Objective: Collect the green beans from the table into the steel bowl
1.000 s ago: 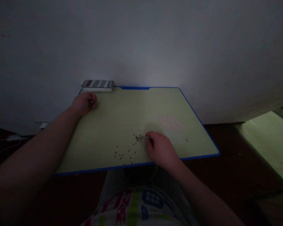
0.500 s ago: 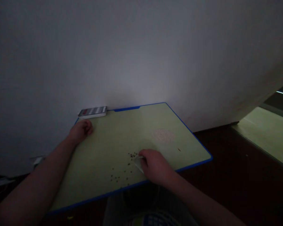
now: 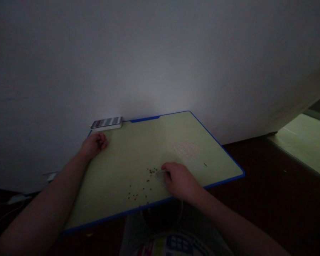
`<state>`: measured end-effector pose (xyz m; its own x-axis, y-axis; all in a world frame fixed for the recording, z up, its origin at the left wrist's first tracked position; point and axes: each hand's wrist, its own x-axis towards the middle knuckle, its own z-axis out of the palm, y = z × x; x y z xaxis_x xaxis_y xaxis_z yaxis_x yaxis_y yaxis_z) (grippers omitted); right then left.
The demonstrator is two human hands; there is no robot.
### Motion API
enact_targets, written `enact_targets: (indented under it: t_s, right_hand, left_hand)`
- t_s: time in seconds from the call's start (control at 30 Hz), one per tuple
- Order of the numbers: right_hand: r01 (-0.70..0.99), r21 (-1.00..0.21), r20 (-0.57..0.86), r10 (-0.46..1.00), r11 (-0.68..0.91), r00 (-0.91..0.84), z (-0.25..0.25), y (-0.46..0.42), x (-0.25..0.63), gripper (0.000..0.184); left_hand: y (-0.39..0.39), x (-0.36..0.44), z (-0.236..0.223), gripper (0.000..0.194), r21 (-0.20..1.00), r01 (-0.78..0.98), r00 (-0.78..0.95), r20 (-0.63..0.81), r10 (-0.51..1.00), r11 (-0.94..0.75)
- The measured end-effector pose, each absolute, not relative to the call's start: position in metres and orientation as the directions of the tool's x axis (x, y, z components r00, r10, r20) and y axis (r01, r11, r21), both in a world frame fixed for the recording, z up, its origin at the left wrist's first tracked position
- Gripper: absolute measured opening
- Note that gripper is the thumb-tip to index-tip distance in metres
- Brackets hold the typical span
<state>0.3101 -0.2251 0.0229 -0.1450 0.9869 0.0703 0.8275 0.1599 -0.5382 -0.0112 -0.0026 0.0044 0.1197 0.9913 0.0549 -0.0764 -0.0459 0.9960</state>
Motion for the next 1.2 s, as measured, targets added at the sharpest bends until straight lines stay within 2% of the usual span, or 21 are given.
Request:
enact_targets:
  t_s: [0.53,1.2]
  right_hand:
    - [0.817,-0.535,0.045,0.973,0.215,-0.226,0.025,-0.221,0.297,0.025]
    - [0.803,-0.562,0.058,0.978,0.198,-0.201,0.021,-0.226,0.283,0.026]
  left_hand:
    - [-0.003,-0.009,0.007,0.008,0.997,-0.066,0.119,0.039,0.992,-0.031]
    - [0.000,-0.015,0.001,0.010,0.998,-0.050,0.151,0.038,0.988,-0.030]
